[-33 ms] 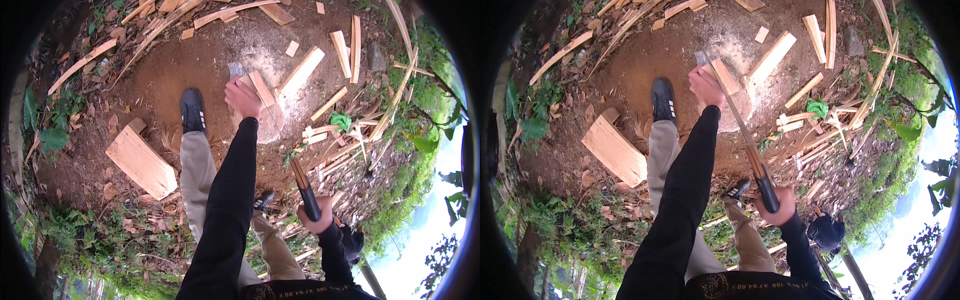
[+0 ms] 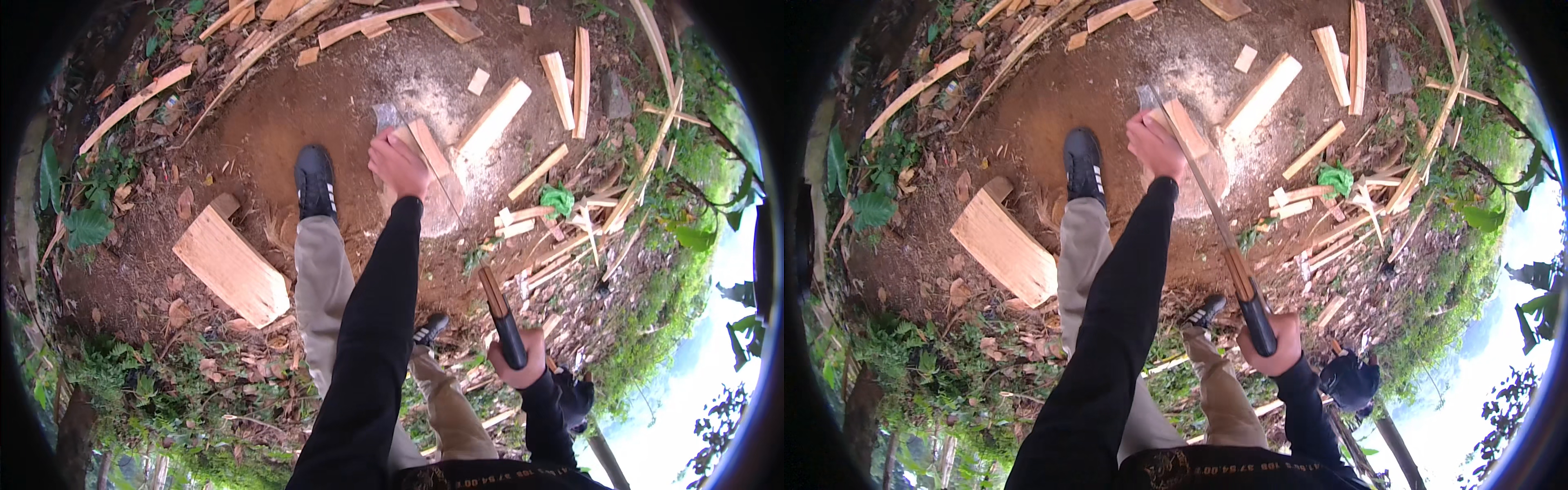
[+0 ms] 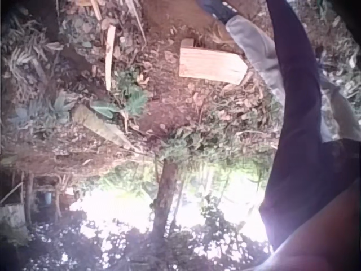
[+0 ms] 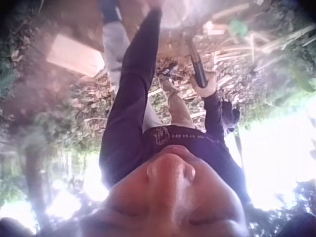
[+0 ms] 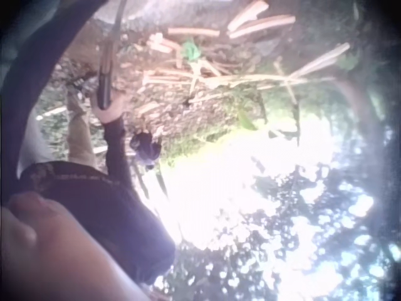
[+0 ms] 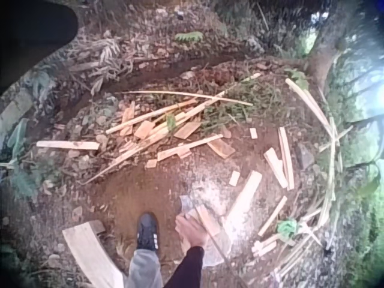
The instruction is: The person sits on the ground and uses a knife to carve small rectangular pieces of wood. They hold the wood in one hand and use the knife to shave off thin layers, creating wood shavings. The person occasionally pauses to inspect the carved pieces before continuing the carving process.
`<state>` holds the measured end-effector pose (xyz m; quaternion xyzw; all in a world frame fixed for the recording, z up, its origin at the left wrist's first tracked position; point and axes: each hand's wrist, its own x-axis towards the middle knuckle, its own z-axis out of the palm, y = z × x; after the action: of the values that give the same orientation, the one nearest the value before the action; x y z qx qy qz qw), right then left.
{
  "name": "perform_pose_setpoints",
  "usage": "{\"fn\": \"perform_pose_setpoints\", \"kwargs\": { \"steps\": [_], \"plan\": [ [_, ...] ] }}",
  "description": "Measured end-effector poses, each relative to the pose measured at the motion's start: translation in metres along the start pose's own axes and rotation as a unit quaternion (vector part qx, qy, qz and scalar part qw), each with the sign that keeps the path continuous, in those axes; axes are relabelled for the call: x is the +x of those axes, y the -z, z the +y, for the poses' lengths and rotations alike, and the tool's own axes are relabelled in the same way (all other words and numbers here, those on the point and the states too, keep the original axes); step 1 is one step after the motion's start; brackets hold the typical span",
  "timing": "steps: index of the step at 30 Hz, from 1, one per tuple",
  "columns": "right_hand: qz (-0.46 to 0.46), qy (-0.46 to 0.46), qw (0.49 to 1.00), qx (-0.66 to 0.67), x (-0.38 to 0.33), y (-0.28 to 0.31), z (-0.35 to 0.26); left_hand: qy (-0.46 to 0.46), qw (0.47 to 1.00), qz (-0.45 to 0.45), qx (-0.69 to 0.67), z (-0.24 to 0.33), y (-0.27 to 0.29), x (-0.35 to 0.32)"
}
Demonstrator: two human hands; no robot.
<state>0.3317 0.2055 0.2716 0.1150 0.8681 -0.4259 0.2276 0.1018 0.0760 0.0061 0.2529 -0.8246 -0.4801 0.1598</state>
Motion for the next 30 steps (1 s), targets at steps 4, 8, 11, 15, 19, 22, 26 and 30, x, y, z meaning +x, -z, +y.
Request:
{"fn": "perform_pose_setpoints", "kwargs": {
  "steps": [4,8,11,15,19,22,26,30],
  "plan": [
    [0.008,0.012,1.0,0.026,0.068,-0.013,-0.004,0.007,1.0,-0.017,0.007,-0.004,-0.003,-0.006],
    [-0.051,0.008,0.998,0.029,0.024,0.002,0.004,0.011,1.0,0.004,0.0,-0.009,0.006,-0.005],
    [-0.017,0.009,1.0,0.005,-0.006,0.008,-0.01,-0.007,1.0,-0.017,0.006,-0.002,0.0,-0.01],
    [0.009,0.027,0.999,0.02,0.073,-0.009,-0.025,-0.003,1.0,-0.006,0.0,-0.002,-0.009,-0.002],
    [-0.021,-0.052,0.998,0.03,-0.006,0.018,-0.041,-0.023,1.0,0.002,-0.005,-0.004,-0.007,-0.002],
    [-0.029,-0.048,0.998,0.03,-0.008,0.024,-0.047,-0.036,0.999,-0.004,0.016,-0.01,-0.003,-0.006],
    [0.062,-0.038,0.997,0.027,0.084,-0.014,-0.046,-0.024,1.0,-0.017,-0.005,-0.006,-0.007,-0.008],
    [-0.02,-0.034,0.999,0.02,-0.005,0.011,-0.04,-0.016,1.0,-0.019,0.016,-0.013,0.003,-0.011]
  ]
}}
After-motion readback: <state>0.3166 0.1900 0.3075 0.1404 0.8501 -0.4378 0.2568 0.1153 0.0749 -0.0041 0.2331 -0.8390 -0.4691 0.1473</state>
